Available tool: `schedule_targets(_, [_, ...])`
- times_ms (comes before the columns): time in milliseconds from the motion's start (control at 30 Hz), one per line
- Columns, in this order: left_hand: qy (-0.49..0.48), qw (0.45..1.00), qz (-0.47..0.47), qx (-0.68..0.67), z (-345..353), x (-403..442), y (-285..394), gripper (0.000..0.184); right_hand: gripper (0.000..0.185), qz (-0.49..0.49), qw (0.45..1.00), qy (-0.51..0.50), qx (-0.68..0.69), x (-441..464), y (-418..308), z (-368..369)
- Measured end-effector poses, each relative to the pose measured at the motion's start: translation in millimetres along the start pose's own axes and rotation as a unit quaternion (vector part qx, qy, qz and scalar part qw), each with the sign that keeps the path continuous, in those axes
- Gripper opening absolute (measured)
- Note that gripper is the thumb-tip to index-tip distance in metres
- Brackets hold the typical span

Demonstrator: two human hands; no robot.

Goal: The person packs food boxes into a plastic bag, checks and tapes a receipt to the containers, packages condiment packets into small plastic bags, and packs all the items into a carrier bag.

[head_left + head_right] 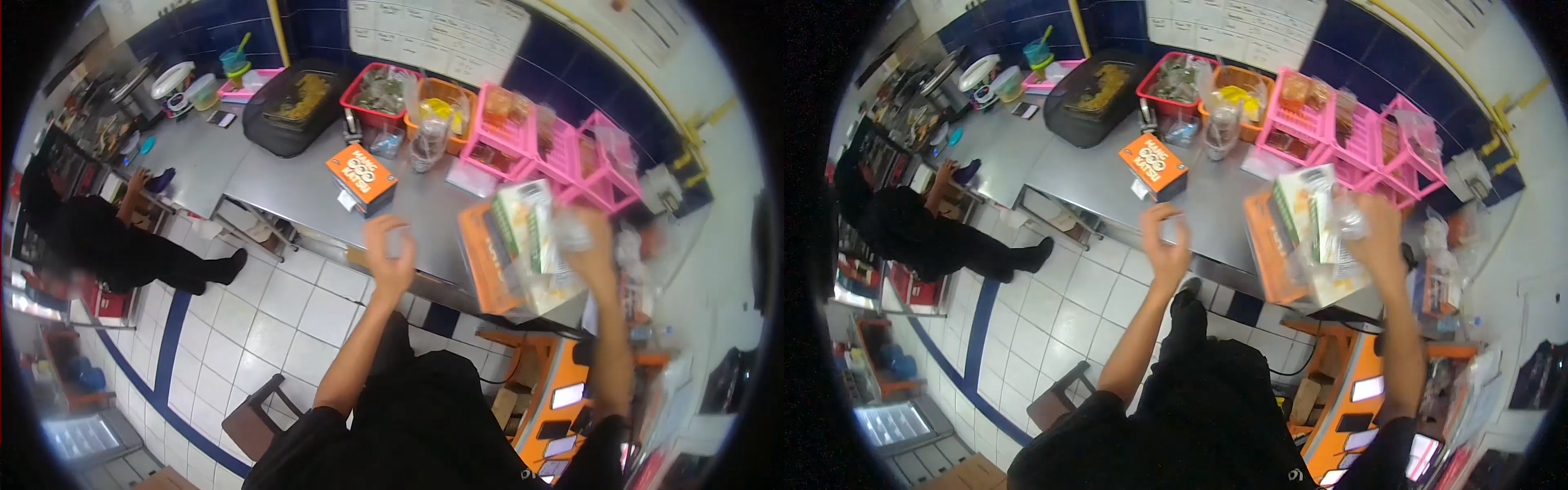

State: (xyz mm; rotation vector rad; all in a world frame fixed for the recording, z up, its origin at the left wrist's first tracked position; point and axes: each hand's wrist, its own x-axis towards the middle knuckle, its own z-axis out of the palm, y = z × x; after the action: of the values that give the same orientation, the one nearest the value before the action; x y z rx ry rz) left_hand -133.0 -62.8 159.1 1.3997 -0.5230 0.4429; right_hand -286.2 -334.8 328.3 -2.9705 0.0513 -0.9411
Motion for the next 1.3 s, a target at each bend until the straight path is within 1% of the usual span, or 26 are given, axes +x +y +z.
schedule_targets(33, [-0.112,0.992,0.028,0.052,1.7,20.5,9.8,0.02,0.018,0.207,0.959,-0.192,-0.015,9.4,-14.5,24.4])
schedule_targets(100, [-0.246,0.966,0.078,0.028,41.3,40.2,10.0,0.027,0.049,0.223,0.975,-0.021,-0.014,-7.8,-15.9,95.7])
schedule_targets(133, [-0.285,0.954,0.088,0.044,67.0,45.5,1.3,0.031,0.049,0.228,0.973,-0.021,-0.014,-8.1,-14.5,117.0])
schedule_targets(200, [-0.331,0.936,0.103,0.055,109.8,49.7,-26.6,0.034,0.051,0.381,0.921,-0.063,0.051,1.0,-12.6,150.8])
schedule_targets(267, [-0.391,0.919,0.03,0.03,139.1,51.9,-58.2,0.032,0.05,0.399,0.914,-0.057,0.053,13.0,-8.7,174.5])
schedule_targets(300, [-0.399,0.916,0.029,0.033,144.3,63.2,-64.4,0.032,0.049,0.41,0.908,-0.058,0.061,20.6,-11.2,186.3])
schedule_targets(400, [-0.404,0.913,-0.042,0.032,143.3,88.8,-86.1,0.026,0.048,0.421,0.896,-0.064,0.123,33.0,-8.3,202.2])
schedule_targets(433, [-0.429,0.902,-0.05,0.002,143.7,96.7,-93.8,0.022,0.045,0.333,0.934,-0.092,0.093,22.7,2.7,212.6])
schedule_targets(500, [-0.456,0.887,-0.063,-0.025,151.0,102.6,-114.0,0.019,0.037,0.241,0.967,-0.081,0.024,35.7,-7.5,203.2])
schedule_targets(567, [-0.448,0.869,-0.086,-0.193,159.0,90.3,-134.2,0.017,0.028,0.236,0.948,-0.215,0.019,24.7,16.5,198.2])
schedule_targets(633, [-0.46,0.864,-0.1,-0.18,156.7,97.5,-133.9,0.015,0.022,0.348,0.84,-0.388,0.151,96.2,9.9,130.3])
schedule_targets(700, [-0.475,0.858,-0.091,-0.173,162.2,91.9,-145.3,0.013,0.021,0.392,0.836,-0.352,0.153,177.0,-8.6,94.1])
schedule_targets(733, [-0.48,0.854,-0.096,-0.174,167.5,80.5,-147.8,0.013,0.021,0.365,0.85,-0.276,0.261,204.5,-21.1,117.9])
schedule_targets(767, [-0.434,0.876,-0.101,-0.183,172.0,68.7,-148.0,0.014,0.021,0.333,0.849,-0.191,0.363,231.7,-33.7,151.2])
schedule_targets(833, [-0.461,0.848,-0.156,-0.211,169.7,72.9,-154.5,0.021,0.024,0.233,0.802,-0.221,0.503,269.4,-59.5,259.6])
schedule_targets(867, [-0.472,0.833,-0.184,-0.222,168.3,75.8,-157.2,0.025,0.023,0.313,0.695,-0.318,0.564,284.0,-67.0,314.9])
schedule_targets(900, [-0.49,0.848,-0.089,-0.179,168.5,80.7,-160.4,0.019,0.024,0.455,0.553,-0.238,0.656,276.2,-77.7,382.5])
schedule_targets(933, [-0.502,0.854,0.006,-0.135,167.4,84.6,-161.7,0.013,0.026,0.59,0.455,-0.162,0.646,269.5,-78.6,441.4])
schedule_targets(967, [-0.463,0.872,0.008,-0.158,166.1,93.6,-154.1,0.013,0.028,0.706,0.342,-0.077,0.615,259.4,-78.2,487.7])
schedule_targets(1000, [-0.465,0.87,0.011,-0.164,165.9,96.0,-154.8,0.013,0.028,0.707,0.344,-0.07,0.614,250.4,-76.7,522.1])
schedule_targets(1067, [-0.455,0.873,-0.035,-0.174,165.7,92.8,-149.9,0.017,0.026,0.699,0.543,0.026,0.466,242.5,-70.1,569.7])
schedule_targets(1100, [-0.448,0.875,-0.035,-0.179,168.1,89.7,-147.2,0.017,0.026,0.697,0.549,0.023,0.46,243.0,-68.4,576.0])
schedule_targets(1167, [-0.44,0.88,-0.038,-0.176,169.1,88.4,-151.3,0.017,0.014,0.668,0.62,0.081,0.403,250.5,-76.2,594.8])
schedule_targets(1200, [-0.44,0.88,-0.039,-0.177,168.2,88.4,-151.8,0.017,0.014,0.669,0.62,0.081,0.402,252.4,-80.7,599.8])
schedule_targets(1267, [-0.442,0.877,-0.03,-0.186,173.5,87.6,-153.1,0.019,0.011,0.695,0.582,0.114,0.405,255.9,-79.2,607.4])
schedule_targets(1300, [-0.446,0.874,-0.032,-0.191,174.4,87.4,-153.3,0.019,0.011,0.699,0.58,0.118,0.401,257.5,-78.6,606.6])
